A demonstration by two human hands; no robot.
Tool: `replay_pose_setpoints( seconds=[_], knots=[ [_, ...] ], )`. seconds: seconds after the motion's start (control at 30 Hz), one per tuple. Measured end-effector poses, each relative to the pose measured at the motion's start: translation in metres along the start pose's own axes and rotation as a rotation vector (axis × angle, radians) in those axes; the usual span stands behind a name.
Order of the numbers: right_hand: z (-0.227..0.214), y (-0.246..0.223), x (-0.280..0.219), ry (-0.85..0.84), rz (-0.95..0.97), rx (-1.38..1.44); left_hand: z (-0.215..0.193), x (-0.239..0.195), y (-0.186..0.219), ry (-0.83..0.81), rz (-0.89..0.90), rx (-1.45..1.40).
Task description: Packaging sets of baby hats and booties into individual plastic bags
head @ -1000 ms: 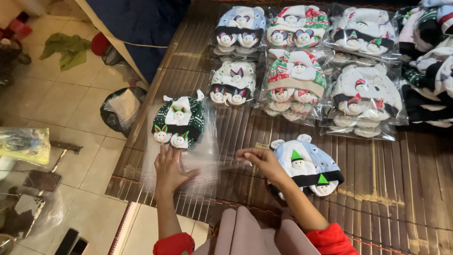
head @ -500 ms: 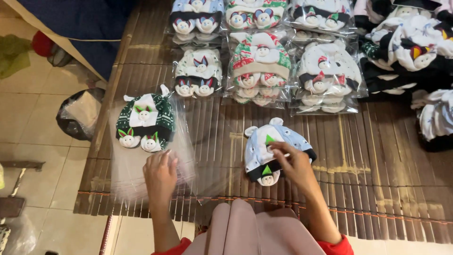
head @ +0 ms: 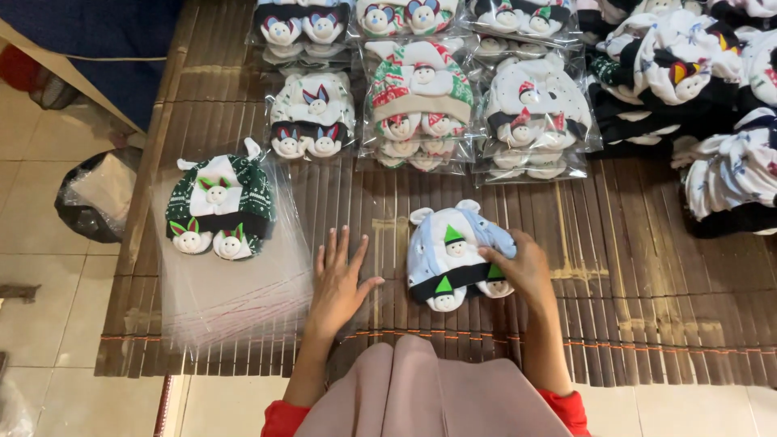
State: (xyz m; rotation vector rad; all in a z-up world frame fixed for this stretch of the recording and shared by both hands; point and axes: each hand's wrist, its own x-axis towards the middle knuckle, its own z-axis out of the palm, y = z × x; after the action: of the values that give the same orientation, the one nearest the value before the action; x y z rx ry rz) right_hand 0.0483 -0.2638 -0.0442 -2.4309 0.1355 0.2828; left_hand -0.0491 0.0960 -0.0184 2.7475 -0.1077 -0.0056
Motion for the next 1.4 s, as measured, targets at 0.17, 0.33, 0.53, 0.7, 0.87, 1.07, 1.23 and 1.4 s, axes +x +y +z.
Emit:
replay_pose_setpoints(
  seconds=[0.17,0.33,0.53,0.7,0.87,1.07,1.23,1.4],
  knots=[
    [-0.035,0.028,0.0,0.146,-0.037,-0.099,0.007,0.006,0.021,-0.058,0.036,-0.061],
    [-0.042,-0.043,-0.043,0.361,-0.214,-0.129,0.02,0.014,0.044,-0.05,0.109,-0.104],
    [-0.01,-0.072,-0.073,0.504,-0.436,-0.494,0.021,0.015,0.043,-0.015,0.132,-0.048],
    [0.008,-0.093,-0.095,0.268,-0.481,-0.69,0.026,0.016,0.04,0.11,0.165,-0.061],
    [0.027,-0.065,-0.091,0.199,-0.467,-0.671,0.01,0.002,0.036,0.136,0.185,-0.101],
    [0.01,-0.058,-0.089,0.208,-0.401,-0.536,0.029,-0.033,0.023,0.123,0.155,-0.099],
    [-0.006,-0.054,-0.085,0.219,-0.301,-0.454,0.033,-0.045,0.024,0.233,0.13,-0.144],
    [-0.013,-0.038,-0.077,0.296,-0.344,-0.297,0.043,-0.043,0.02,0.368,0.173,-0.119]
  ],
)
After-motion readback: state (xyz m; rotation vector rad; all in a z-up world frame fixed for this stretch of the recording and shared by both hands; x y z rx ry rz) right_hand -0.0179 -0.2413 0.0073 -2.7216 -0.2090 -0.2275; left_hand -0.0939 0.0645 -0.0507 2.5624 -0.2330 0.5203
